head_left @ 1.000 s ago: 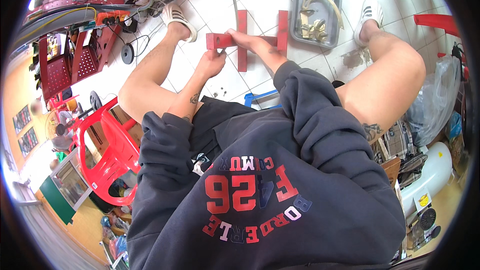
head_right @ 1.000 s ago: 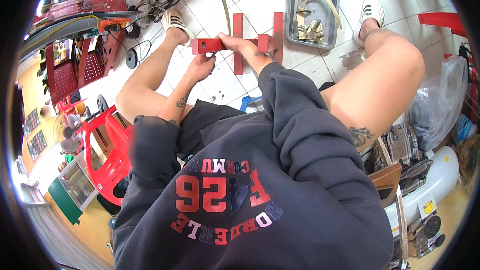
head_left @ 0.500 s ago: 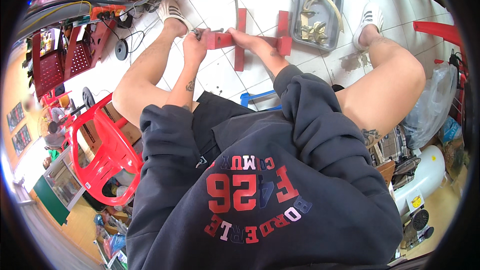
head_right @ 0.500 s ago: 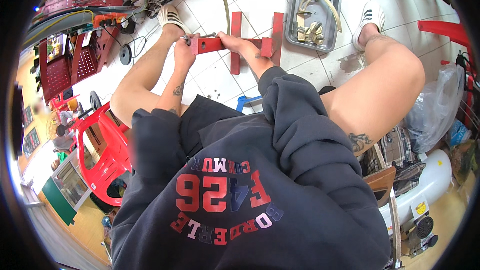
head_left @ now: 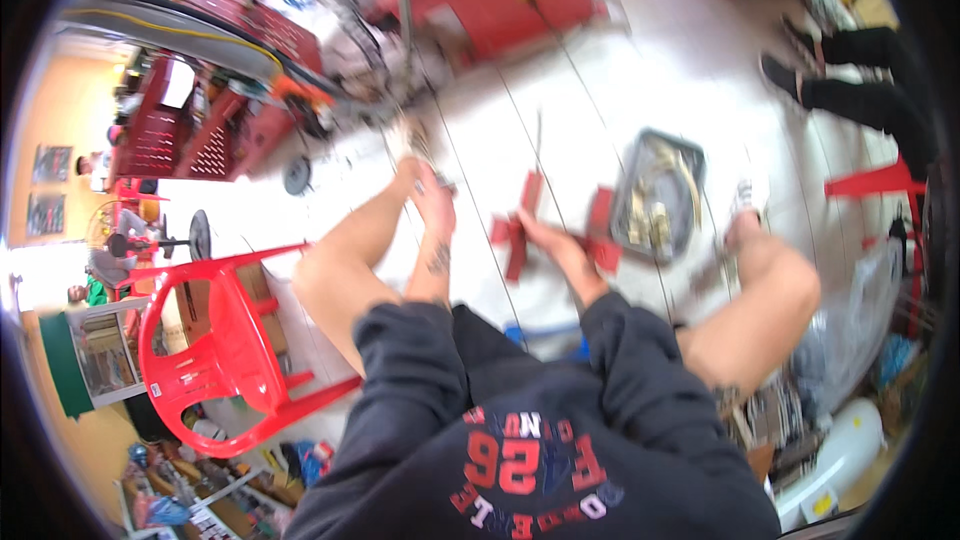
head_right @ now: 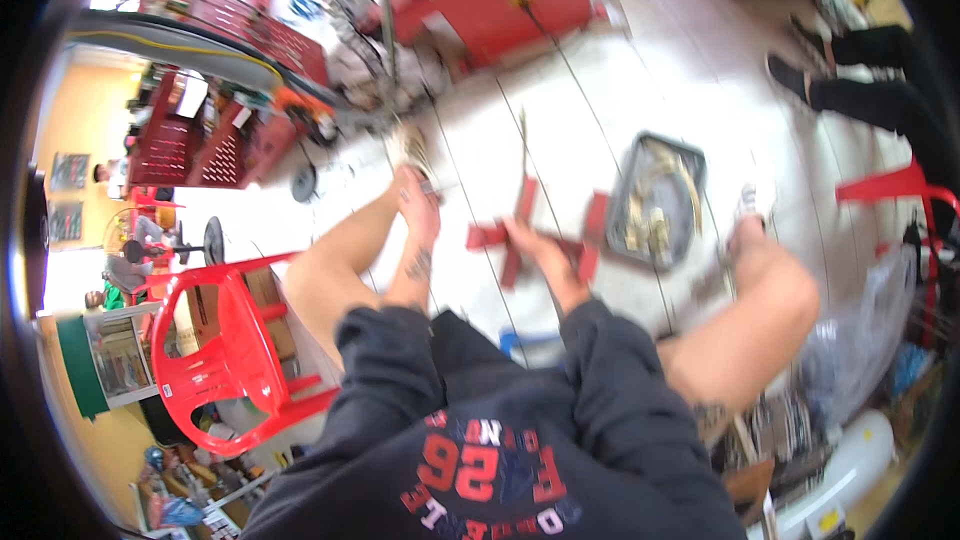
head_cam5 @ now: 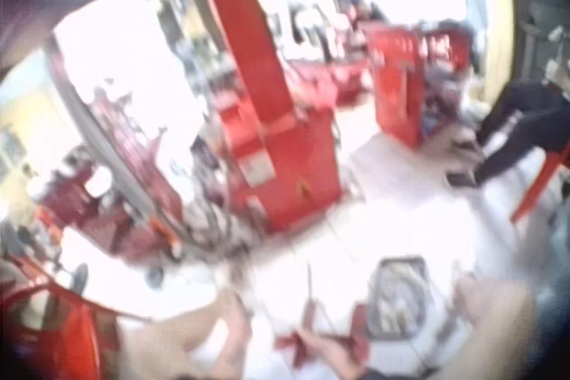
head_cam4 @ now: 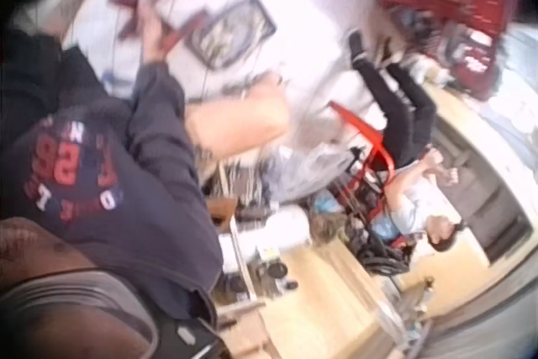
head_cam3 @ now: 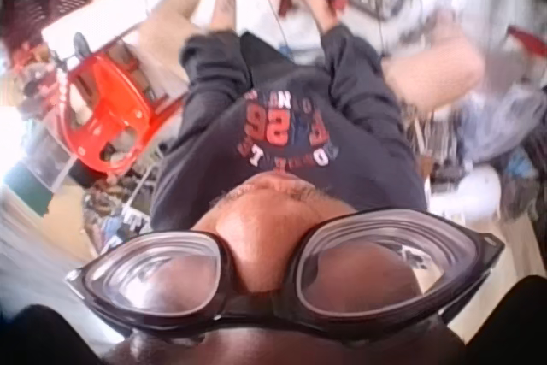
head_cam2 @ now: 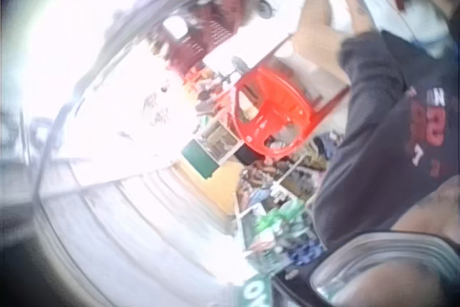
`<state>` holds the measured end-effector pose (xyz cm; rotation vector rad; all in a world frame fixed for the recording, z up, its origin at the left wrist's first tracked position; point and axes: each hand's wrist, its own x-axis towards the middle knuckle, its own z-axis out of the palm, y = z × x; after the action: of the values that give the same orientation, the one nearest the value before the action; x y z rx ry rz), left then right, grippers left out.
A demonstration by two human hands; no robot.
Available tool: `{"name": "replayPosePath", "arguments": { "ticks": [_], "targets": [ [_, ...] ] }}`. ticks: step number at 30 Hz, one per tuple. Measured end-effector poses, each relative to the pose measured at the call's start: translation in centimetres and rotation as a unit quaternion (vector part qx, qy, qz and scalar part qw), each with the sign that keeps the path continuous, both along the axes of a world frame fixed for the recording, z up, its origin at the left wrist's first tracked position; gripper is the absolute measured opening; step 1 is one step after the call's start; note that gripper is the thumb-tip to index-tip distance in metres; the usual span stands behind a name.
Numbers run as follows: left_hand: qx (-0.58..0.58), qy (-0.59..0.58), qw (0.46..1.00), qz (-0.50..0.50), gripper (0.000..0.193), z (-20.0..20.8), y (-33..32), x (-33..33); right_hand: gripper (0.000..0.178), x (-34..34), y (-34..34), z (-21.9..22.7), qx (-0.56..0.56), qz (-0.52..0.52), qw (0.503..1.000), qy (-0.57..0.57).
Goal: The person sits on the floor and uses a wrench to tighten a bolt on a curved metal piece. They then place the metal piece into a red metal jig and continue to tighten the bolt using the wrench.
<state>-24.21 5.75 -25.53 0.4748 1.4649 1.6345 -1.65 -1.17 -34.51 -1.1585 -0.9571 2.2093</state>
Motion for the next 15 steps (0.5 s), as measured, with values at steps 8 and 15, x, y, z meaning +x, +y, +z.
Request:
{"name": "replayPosePath", "arguments": {
  "ticks": [8, 15],
  "targets": [
    [-0.328, 0.249, 0.897, -0.159, 0.068, -1.9, -5.0, 1.7, 0.062, -2.9, 2.2, -1.2, -0.039, 0.078, 0.996, -0.013],
    [-0.401, 0.147, 0.891, -0.155, 0.075, -2.8, -7.1, 7.0, 0.068, -0.6, 1.8, -2.9, -0.055, 0.029, 0.997, 0.056]
  ]
}}
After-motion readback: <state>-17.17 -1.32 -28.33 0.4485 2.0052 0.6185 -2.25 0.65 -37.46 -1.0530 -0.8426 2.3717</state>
